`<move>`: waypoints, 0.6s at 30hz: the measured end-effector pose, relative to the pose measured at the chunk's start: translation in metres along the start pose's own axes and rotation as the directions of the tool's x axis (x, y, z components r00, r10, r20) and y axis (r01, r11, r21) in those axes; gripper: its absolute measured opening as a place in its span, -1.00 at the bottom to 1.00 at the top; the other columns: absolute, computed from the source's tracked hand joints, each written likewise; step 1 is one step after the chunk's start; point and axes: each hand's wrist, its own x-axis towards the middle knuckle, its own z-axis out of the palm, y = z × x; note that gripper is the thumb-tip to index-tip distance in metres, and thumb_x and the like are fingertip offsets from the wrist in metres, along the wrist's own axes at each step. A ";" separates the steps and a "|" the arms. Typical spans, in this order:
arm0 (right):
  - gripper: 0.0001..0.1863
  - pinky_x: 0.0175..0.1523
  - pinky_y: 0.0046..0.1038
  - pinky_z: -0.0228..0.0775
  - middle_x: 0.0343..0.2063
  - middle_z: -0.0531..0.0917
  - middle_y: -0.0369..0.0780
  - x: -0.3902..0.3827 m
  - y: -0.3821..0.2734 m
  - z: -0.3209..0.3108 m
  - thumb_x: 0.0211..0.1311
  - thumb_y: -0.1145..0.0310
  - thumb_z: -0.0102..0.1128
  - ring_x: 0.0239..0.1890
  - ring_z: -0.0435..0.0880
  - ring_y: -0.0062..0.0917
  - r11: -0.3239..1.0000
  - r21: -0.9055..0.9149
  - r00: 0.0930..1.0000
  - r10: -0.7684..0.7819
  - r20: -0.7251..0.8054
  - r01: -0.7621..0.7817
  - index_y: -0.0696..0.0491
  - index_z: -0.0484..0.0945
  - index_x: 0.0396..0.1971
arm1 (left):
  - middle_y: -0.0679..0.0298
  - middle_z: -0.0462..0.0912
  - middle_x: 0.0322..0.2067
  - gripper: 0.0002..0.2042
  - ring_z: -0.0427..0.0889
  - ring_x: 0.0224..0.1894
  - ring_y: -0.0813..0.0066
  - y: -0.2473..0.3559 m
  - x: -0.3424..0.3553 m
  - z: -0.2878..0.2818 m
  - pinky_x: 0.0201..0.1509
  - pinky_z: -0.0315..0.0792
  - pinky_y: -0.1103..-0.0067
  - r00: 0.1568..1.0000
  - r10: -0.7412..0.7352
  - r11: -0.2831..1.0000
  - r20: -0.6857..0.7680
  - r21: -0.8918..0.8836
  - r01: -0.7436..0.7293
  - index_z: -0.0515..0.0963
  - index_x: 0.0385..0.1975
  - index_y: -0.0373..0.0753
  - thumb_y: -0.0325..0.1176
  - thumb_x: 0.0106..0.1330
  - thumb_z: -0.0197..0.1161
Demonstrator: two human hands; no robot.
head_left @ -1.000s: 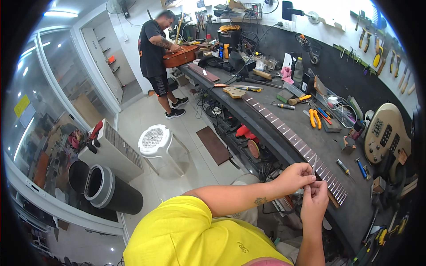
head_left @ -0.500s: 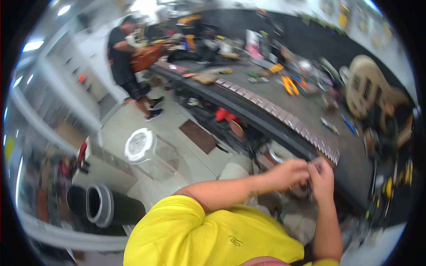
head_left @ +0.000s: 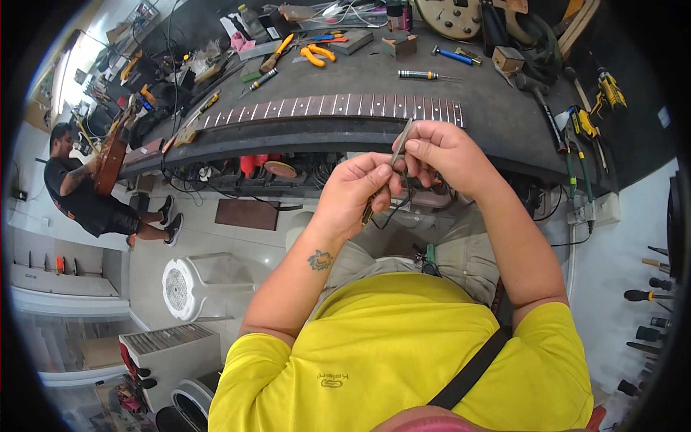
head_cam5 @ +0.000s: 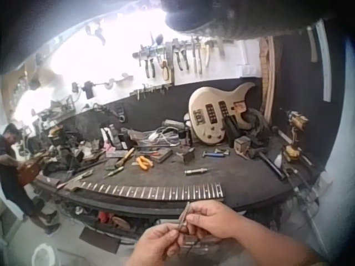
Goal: The person files along the fret slots of a guitar neck using a small metal file.
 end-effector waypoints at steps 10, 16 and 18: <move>-0.74 -0.42 -0.59 0.35 -0.51 0.63 -0.38 0.005 -0.014 0.023 0.57 0.23 0.44 -0.51 0.53 -0.74 0.975 -0.211 0.994 0.051 -0.093 -0.070 0.09 0.67 -0.26 | 0.18 0.78 -0.25 -0.82 0.54 -0.50 0.63 0.009 -0.017 -0.012 -0.40 0.43 0.67 0.998 0.053 0.998 -0.043 0.028 -0.051 0.65 0.10 -0.37 -0.43 0.68 0.23; -0.72 -0.40 -0.50 0.39 -0.52 0.72 -0.30 0.010 0.008 0.038 0.57 0.25 0.38 -0.52 0.54 -0.71 0.924 -0.383 0.996 -0.022 -0.086 -0.013 0.15 0.68 -0.32 | 0.10 0.81 -0.18 -0.85 0.63 -0.50 0.58 -0.005 -0.013 -0.014 -0.44 0.50 0.66 0.988 0.148 0.976 -0.053 0.171 -0.137 0.60 0.08 -0.32 -0.41 0.67 0.26; -0.67 -0.40 -0.48 0.40 -0.52 0.72 -0.29 0.010 0.010 0.038 0.51 0.18 0.47 -0.50 0.56 -0.69 0.965 -0.264 0.996 -0.016 -0.088 -0.008 0.15 0.68 -0.33 | 0.08 0.81 -0.17 -0.85 0.65 -0.51 0.57 -0.009 -0.017 -0.020 -0.44 0.53 0.65 0.982 0.172 0.973 -0.074 0.167 -0.157 0.59 0.09 -0.30 -0.40 0.68 0.26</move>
